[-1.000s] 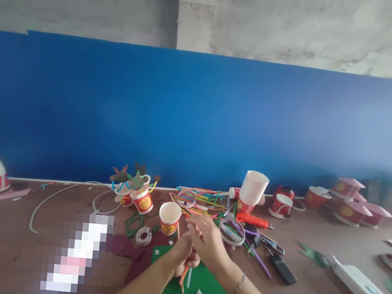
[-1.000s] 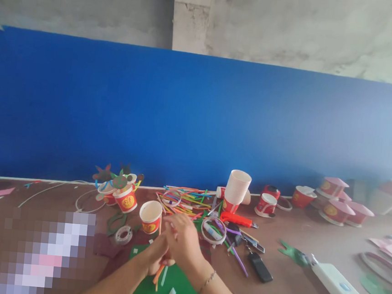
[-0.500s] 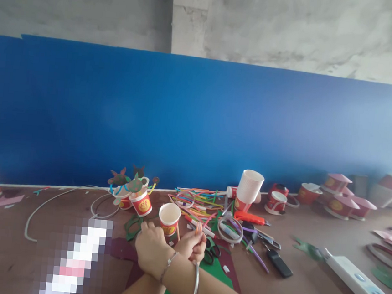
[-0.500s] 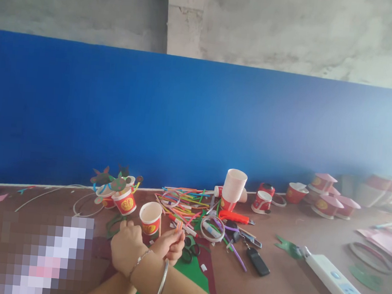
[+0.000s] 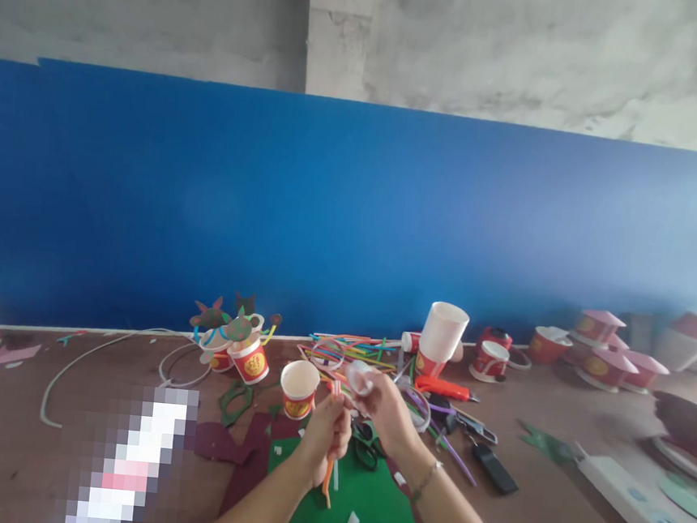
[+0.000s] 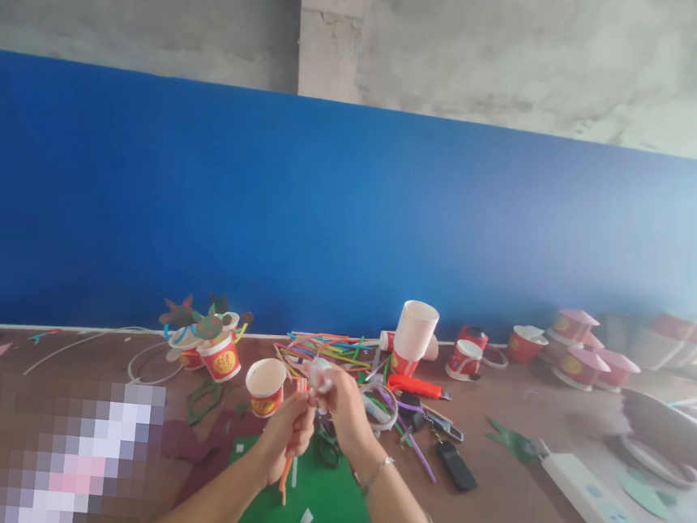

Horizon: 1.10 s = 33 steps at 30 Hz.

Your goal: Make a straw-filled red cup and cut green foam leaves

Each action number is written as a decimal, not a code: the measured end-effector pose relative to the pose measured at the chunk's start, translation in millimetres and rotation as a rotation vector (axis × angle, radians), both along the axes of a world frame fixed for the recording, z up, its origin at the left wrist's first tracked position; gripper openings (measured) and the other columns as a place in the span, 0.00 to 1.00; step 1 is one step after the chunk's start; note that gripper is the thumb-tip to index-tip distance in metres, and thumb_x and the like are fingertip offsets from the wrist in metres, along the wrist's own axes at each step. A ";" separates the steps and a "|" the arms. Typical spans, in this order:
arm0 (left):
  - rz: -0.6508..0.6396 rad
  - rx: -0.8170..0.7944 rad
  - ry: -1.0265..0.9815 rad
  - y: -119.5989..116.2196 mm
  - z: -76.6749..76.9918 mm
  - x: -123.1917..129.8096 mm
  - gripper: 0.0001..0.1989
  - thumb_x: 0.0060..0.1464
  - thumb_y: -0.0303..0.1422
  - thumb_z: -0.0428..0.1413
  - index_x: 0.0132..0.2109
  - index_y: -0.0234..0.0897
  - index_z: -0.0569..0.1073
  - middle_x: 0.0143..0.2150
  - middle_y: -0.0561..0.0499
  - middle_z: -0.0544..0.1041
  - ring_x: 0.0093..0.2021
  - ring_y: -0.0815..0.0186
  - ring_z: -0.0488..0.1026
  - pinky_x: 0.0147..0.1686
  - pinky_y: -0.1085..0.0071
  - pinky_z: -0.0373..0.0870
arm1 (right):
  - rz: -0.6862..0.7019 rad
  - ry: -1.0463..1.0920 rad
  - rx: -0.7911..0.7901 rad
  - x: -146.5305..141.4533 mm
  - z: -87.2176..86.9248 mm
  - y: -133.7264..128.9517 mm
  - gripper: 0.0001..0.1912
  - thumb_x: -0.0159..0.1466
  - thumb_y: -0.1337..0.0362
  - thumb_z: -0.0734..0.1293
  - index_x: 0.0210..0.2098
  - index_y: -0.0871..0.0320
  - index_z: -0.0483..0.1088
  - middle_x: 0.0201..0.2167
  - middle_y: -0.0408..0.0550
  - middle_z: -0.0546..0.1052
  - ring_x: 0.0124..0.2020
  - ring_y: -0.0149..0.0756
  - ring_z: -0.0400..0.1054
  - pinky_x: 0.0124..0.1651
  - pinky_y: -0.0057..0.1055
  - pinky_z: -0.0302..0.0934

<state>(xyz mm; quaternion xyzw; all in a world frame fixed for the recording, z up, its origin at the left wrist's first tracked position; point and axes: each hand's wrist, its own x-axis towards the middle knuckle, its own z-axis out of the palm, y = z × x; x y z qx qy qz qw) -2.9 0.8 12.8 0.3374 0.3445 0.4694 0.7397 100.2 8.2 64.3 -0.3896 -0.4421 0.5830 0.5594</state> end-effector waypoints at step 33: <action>-0.096 0.111 0.133 -8.5 9.7 -3.4 0.27 0.44 0.46 0.59 0.47 0.39 0.61 0.15 0.66 0.53 0.13 0.80 0.42 0.11 0.80 0.35 | 0.166 0.167 -0.237 33.7 -43.5 -3.8 0.08 0.48 0.62 0.67 0.24 0.62 0.70 0.17 0.42 0.68 0.18 0.26 0.55 0.20 0.23 0.41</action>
